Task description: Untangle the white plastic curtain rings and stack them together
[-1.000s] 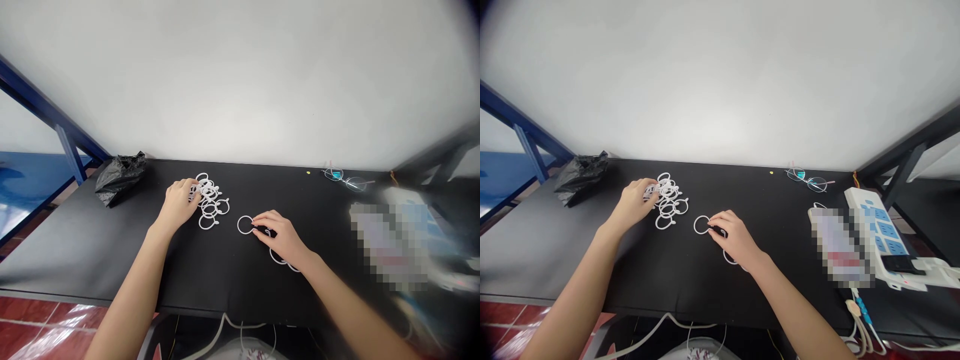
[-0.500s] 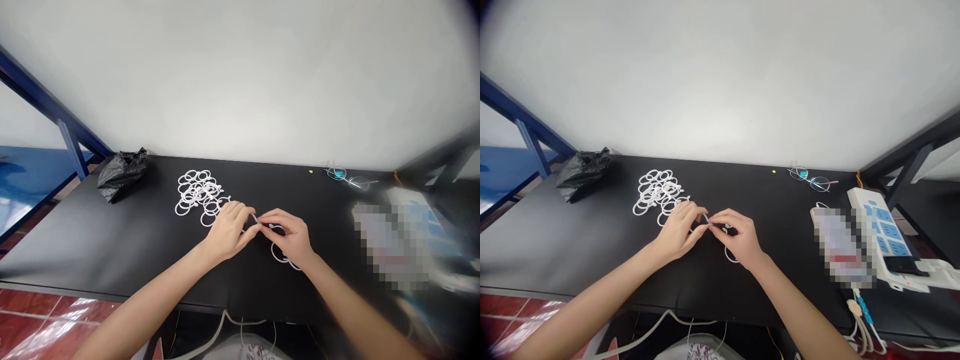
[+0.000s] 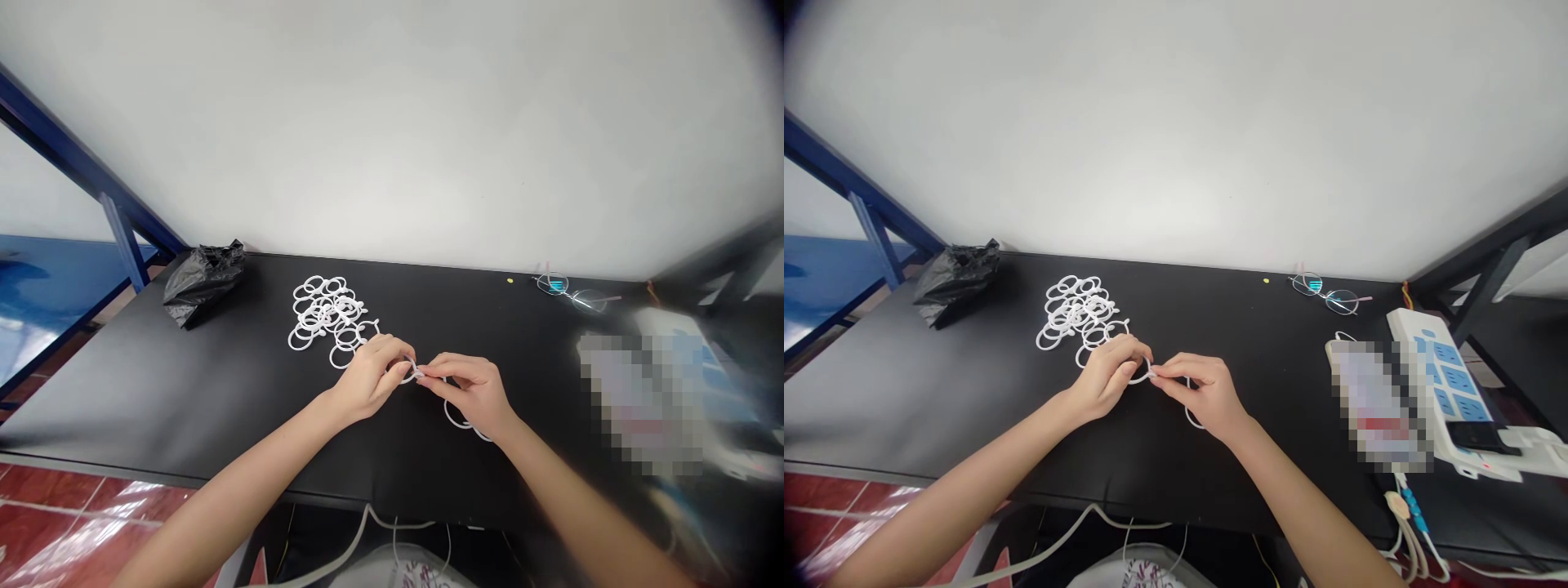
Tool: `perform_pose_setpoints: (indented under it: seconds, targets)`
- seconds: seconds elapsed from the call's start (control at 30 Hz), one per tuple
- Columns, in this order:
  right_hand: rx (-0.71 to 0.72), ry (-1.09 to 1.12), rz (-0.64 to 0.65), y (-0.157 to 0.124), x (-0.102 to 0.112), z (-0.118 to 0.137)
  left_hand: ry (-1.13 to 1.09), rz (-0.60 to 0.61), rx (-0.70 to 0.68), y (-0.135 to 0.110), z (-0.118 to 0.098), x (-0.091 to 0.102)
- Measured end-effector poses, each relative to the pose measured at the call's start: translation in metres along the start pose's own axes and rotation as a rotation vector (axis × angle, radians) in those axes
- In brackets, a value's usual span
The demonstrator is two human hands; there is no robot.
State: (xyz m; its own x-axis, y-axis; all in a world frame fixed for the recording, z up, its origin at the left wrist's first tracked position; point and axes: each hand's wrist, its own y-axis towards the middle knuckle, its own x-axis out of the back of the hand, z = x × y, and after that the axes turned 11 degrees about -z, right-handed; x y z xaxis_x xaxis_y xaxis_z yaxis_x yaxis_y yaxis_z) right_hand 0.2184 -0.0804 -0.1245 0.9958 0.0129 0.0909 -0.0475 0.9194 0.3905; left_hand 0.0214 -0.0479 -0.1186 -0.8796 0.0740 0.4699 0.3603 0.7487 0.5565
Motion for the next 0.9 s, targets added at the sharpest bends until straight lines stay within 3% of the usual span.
perform_pose_setpoints:
  seconds: [0.27, 0.4, 0.5, 0.6, 0.67, 0.73, 0.83, 0.9]
  targets:
    - [-0.042, 0.022, 0.018, 0.001, -0.001, 0.005, -0.02, 0.038, 0.049, 0.0, -0.001, 0.001]
    - [-0.088, 0.046, 0.039, 0.002, 0.001, 0.004, 0.001, 0.038, 0.005, 0.001, -0.001, 0.004]
    - [-0.137, 0.0, -0.021, 0.005, 0.007, 0.002, 0.179, -0.027, -0.038, 0.007, 0.008, 0.014]
    - [-0.153, -0.188, -0.103, 0.012, 0.019, 0.002, 0.41, -0.174, -0.033, 0.014, 0.026, 0.03]
    - [-0.173, -0.361, -0.042, 0.017, 0.028, 0.004, 0.505, -0.294, 0.007, 0.017, 0.04, 0.04]
    - [-0.208, -0.499, 0.076, 0.02, 0.036, 0.006, 0.631, -0.328, 0.064, 0.018, 0.051, 0.047]
    - [-0.267, -0.576, 0.213, 0.022, 0.042, 0.007, 0.805, -0.264, 0.158, 0.016, 0.062, 0.052]
    - [-0.287, -0.577, 0.239, 0.021, 0.042, 0.006, 0.859, -0.223, 0.195, 0.015, 0.065, 0.052]
